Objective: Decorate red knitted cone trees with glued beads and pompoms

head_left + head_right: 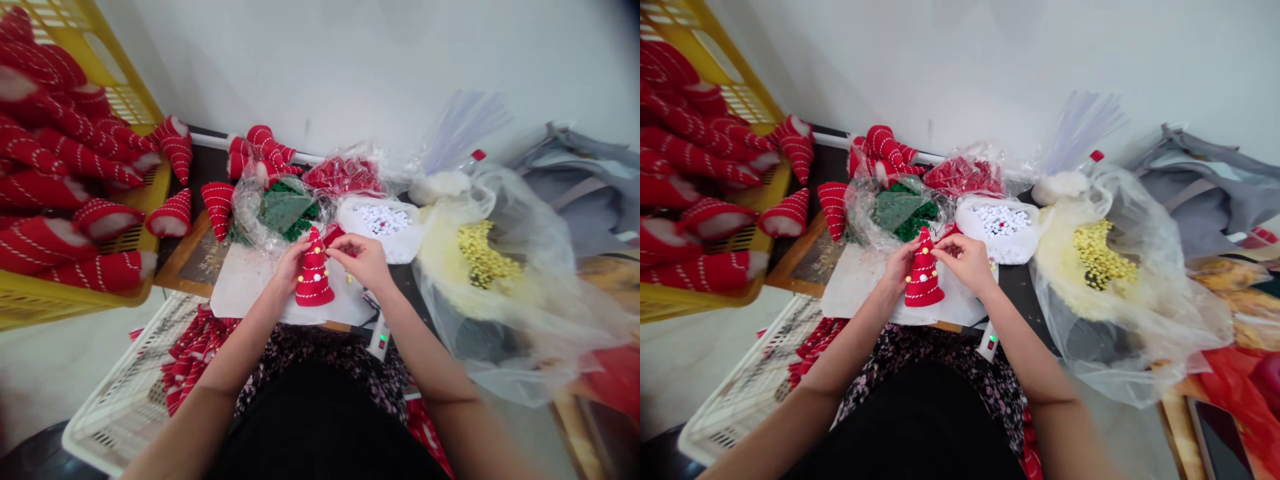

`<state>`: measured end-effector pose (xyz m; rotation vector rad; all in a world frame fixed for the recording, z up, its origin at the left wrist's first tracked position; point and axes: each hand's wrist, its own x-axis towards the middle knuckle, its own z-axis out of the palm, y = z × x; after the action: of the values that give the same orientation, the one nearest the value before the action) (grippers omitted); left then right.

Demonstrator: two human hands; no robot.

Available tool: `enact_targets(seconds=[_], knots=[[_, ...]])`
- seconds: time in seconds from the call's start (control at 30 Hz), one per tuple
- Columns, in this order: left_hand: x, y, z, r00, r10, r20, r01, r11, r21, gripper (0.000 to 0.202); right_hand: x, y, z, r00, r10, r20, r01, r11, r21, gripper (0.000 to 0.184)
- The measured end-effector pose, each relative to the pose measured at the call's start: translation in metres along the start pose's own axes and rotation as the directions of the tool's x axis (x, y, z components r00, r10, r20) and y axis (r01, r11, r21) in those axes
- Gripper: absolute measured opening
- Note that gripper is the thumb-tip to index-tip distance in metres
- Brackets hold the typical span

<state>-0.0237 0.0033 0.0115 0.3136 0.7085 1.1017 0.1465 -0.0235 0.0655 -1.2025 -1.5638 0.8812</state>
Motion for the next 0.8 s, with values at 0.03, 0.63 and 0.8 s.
enact_targets(seconds=[0.03,0.63,0.8], knots=[[0.001,0.000,-0.001,1.000,-0.007,-0.008,0.006,1.000,-0.004,0.022,-0.004,0.002,0.002,1.000,-0.004,-0.008,0.004,1.000,-0.001,0.020],[-0.033,0.007,-0.016,0.995,-0.075,0.061,0.072,0.996,0.048,0.029,0.046,0.034,-0.003,0.995,-0.046,0.093,0.087,0.859,-0.505,0.018],[-0.058,0.016,-0.032,1.000,-0.020,0.020,0.019,0.999,0.050,0.030,0.091,0.040,0.035,0.949,0.090,0.304,0.176,0.647,-0.742,0.028]])
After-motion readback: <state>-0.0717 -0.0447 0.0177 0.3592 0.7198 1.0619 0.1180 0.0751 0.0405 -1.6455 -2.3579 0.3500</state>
